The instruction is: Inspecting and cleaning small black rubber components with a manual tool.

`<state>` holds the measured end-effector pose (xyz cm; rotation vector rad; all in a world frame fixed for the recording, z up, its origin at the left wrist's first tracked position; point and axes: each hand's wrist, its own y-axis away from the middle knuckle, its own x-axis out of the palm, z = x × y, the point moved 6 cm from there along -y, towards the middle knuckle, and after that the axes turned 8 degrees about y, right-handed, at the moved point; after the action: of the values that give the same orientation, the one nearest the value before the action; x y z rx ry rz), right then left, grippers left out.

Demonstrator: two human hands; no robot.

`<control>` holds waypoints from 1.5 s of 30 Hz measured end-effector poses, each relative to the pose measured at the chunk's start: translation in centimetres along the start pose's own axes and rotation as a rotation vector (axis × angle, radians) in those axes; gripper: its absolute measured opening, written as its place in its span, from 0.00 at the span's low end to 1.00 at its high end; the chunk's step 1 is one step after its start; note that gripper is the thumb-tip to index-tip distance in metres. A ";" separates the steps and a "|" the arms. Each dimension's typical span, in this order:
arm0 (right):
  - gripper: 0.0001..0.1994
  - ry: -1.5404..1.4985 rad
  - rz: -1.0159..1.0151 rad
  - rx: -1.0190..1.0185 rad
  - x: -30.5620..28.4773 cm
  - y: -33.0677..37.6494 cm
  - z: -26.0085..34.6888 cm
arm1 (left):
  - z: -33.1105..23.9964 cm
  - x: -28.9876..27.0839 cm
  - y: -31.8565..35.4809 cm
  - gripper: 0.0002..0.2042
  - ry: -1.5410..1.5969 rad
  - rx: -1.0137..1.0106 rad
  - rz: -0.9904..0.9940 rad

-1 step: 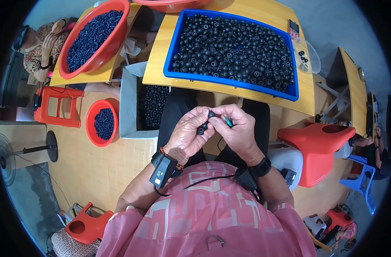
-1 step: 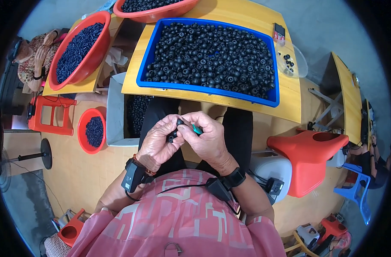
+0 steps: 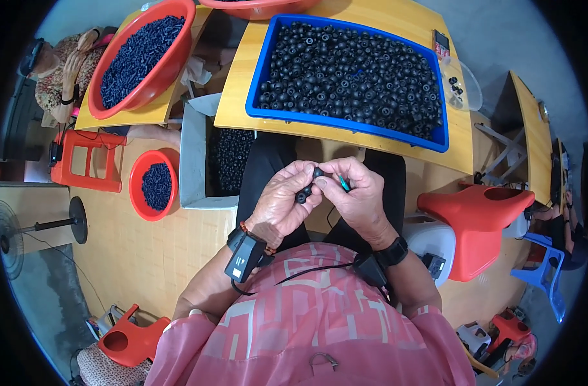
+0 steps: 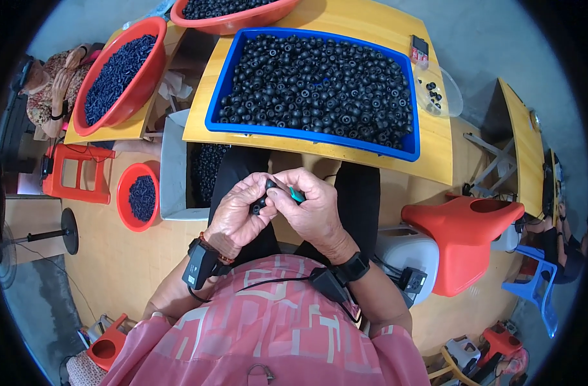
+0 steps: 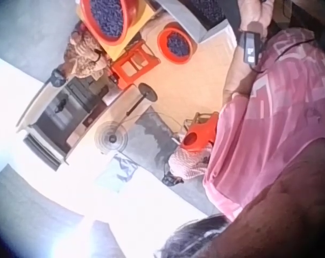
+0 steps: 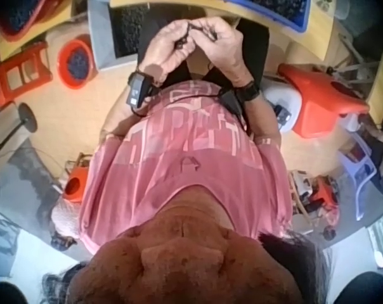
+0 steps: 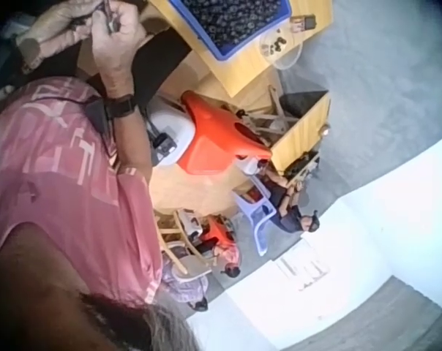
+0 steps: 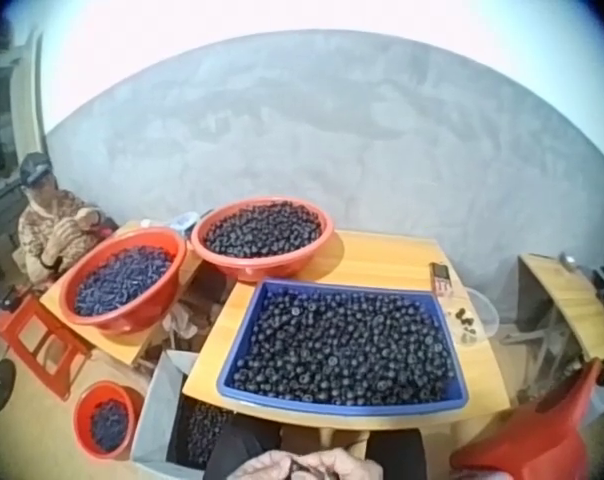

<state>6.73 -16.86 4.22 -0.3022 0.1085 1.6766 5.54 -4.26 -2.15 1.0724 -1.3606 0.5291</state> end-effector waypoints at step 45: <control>0.10 0.331 0.101 -0.344 -0.3 0.5 1.7 | -0.8 0.1 0.6 0.09 0.007 0.022 0.017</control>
<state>6.03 -16.78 5.92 -0.8454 0.0820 1.7304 5.48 -3.34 -1.75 1.0765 -1.3612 0.5608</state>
